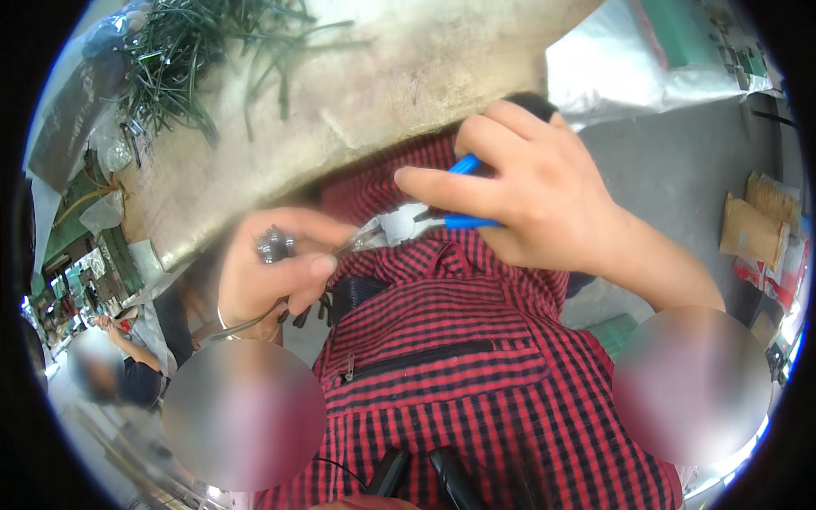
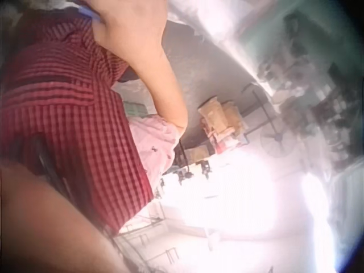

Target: The person uses pliers to attach small bulbs to green wires, repeatedly picking up bulbs and wires, crimping them together, and placing the assembled pieces on the table.

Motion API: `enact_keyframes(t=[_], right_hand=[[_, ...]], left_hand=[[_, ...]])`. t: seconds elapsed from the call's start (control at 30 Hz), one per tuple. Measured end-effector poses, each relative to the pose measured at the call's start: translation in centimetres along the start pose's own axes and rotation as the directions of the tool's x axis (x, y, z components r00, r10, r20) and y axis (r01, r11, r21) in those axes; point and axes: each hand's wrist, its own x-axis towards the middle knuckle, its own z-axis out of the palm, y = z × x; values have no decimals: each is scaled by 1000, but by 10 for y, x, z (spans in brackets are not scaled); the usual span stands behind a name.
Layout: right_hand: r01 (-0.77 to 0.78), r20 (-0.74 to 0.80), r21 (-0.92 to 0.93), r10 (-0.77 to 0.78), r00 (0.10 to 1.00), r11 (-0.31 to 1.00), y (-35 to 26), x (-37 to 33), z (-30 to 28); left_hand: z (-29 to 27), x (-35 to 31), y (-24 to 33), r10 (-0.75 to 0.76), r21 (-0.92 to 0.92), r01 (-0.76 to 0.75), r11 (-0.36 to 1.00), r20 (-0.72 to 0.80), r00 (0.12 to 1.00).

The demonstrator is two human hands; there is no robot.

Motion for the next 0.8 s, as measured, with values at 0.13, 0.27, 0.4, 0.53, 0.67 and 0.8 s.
enact_keyframes(t=[0.13,0.27,0.4,0.53,0.67,0.8], right_hand=[[95,50,-59,-92,994,994,-4,11,-18],[-111,146,647,21,989,754,8,-9,10],[-454,198,751,492,848,480,3,-29,14],[-353,348,934,388,854,-62,-12,-12,16],[-320,402,909,362,841,-265,-23,-5,18],[-370,476,855,270,837,-362,-22,-27,38]], left_hand=[[-8,-2,-4,-30,20,28,999,108,994],[-2,-11,-22,-57,-194,85,977,144,988],[-39,-6,-1,411,237,-355,904,-264,872],[-58,48,62,480,773,72,631,-461,746],[-97,90,43,748,973,203,107,-213,628],[-78,20,74,846,961,116,253,-278,456]])
